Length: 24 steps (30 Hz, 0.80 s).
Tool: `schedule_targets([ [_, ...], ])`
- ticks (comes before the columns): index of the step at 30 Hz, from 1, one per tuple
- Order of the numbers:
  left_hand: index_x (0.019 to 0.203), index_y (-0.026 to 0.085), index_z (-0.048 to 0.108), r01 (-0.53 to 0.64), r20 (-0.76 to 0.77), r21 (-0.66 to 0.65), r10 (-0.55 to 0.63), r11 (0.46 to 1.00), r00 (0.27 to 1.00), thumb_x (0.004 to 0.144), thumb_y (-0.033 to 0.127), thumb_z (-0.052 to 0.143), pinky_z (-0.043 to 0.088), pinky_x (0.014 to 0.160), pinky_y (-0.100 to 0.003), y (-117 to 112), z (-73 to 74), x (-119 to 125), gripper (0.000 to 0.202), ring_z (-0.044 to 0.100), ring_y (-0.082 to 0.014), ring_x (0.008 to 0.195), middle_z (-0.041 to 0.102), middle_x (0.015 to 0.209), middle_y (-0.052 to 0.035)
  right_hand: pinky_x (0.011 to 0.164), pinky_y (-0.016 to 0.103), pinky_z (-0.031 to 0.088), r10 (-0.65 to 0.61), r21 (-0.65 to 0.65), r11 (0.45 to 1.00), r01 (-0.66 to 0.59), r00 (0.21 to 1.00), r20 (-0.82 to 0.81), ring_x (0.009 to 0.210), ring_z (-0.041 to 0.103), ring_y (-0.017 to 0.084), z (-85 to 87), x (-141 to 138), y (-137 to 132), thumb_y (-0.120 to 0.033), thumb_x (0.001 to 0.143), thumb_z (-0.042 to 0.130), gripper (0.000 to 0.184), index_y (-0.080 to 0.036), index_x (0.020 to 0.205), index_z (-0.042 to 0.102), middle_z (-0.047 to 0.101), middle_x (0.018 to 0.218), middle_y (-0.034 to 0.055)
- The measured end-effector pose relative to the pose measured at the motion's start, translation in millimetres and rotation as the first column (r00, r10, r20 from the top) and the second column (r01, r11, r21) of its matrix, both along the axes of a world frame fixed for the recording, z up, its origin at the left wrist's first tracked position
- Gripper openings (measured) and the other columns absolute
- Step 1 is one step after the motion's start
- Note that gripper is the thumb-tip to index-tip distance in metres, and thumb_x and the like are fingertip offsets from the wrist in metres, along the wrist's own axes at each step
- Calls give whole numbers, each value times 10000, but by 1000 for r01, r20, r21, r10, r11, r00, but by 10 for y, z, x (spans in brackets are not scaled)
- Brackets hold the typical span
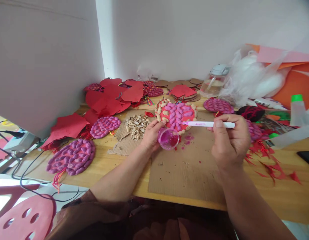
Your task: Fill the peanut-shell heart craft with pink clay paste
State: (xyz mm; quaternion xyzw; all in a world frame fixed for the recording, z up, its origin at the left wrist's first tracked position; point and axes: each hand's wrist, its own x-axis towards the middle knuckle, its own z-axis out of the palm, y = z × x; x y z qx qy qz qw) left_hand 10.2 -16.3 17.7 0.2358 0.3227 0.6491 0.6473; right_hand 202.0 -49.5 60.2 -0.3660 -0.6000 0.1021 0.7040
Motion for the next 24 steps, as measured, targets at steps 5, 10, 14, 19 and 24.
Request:
schedule_targets([
  [5, 825, 158, 739, -1, -14, 22, 1, 1000, 1000, 557, 274, 1009, 511, 630, -252, -14, 56, -24, 398, 616, -103, 605, 731, 768, -1, 531, 345, 445, -14, -23, 1000, 13, 999, -53, 620, 533, 167, -10, 31, 63, -406, 911, 802, 218, -286, 873, 624, 575, 759, 8],
  [10, 802, 168, 738, 15, -37, 42, -14, 999, 999, 571, 286, 1004, 509, 612, -250, -31, 80, -29, 372, 579, -93, 569, 701, 721, 13, 544, 343, 463, -47, -24, 999, 46, 998, -49, 640, 566, 172, -2, 37, 76, -419, 911, 795, 200, -281, 877, 654, 615, 770, 15],
  [14, 833, 168, 754, 22, -53, 39, -19, 999, 998, 584, 293, 995, 535, 654, -276, -42, 84, -22, 368, 623, -119, 623, 729, 784, -11, 573, 328, 476, -15, -58, 998, 16, 1000, 19, 668, 601, 166, 0, 13, 31, -406, 968, 725, 169, -259, 896, 683, 660, 788, 16],
  [19, 834, 162, 764, 15, -52, 47, -13, 999, 999, 567, 298, 1001, 530, 652, -275, -46, 94, -13, 382, 606, -109, 609, 726, 782, -11, 619, 331, 466, -42, -68, 996, 52, 989, 144, 673, 589, 154, -26, 1, -39, -372, 1017, 665, 143, -241, 971, 701, 685, 821, 18],
  [24, 803, 161, 758, -3, -52, 44, 5, 999, 999, 533, 309, 1021, 489, 600, -241, -50, 110, -16, 406, 570, -91, 577, 701, 727, 6, 633, 343, 450, -213, 65, 977, 204, 954, 209, 684, 567, 167, -19, 48, -34, -353, 1029, 639, 135, -243, 965, 685, 677, 820, 22],
])
